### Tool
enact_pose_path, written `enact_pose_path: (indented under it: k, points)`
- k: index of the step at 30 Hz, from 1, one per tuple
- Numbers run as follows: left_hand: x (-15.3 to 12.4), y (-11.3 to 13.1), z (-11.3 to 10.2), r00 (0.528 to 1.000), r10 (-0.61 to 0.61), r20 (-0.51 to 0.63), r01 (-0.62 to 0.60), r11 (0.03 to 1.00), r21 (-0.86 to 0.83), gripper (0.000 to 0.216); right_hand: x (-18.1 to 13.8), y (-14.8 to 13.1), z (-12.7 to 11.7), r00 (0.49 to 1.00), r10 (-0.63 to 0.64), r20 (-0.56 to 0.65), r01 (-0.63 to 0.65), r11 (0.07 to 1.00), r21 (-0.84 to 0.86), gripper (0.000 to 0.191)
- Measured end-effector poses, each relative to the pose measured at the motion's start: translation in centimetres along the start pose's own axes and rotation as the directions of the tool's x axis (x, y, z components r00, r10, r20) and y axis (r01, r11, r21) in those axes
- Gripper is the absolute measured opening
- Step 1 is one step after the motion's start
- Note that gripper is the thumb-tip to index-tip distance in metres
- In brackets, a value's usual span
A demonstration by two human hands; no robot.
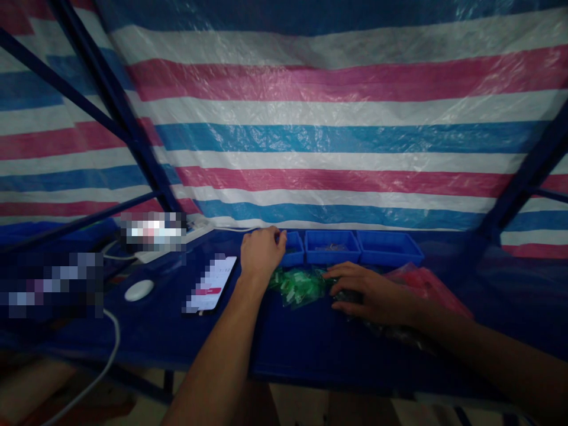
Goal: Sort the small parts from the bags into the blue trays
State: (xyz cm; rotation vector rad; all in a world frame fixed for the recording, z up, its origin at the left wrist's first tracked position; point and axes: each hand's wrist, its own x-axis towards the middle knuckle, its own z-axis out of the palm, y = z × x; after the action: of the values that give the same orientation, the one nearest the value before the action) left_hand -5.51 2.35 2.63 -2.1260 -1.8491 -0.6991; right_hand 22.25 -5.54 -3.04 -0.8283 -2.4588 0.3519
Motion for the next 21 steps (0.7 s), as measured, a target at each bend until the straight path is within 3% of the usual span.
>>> enact_pose_path:
  k: [3,8,10,15,21]
  points:
    - [-0.2,1.1,0.1,0.979,0.199,-0.044,-0.204,0.961,-0.187,0.038,0.2,0.2,0.3,0.999,0.014,-0.035,-0.015,1.000,-0.026,0.018]
    - [-1.1,3.3,0.7,0.842,0.530,-0.099,-0.526,0.766,-0.371,0.028,0.5,0.8,0.6,0.993,0.071,-0.093,-0.071,0.997,0.000,0.023]
    - [-1.5,4.0,1.1,0.809,0.579,-0.098,-0.567,0.725,-0.390,0.027,0.5,1.1,0.7,0.992,0.076,-0.096,-0.075,0.997,0.012,0.025]
    - [-2.1,5.1,1.9,0.777,0.625,-0.074,-0.593,0.686,-0.422,0.027,0.6,1.3,0.7,0.990,0.118,-0.084,-0.121,0.992,-0.042,0.026]
    - [-2.3,5.5,2.3,0.773,0.629,-0.083,-0.600,0.683,-0.417,0.027,0.8,0.7,0.5,0.975,0.198,-0.097,-0.210,0.970,-0.123,0.021]
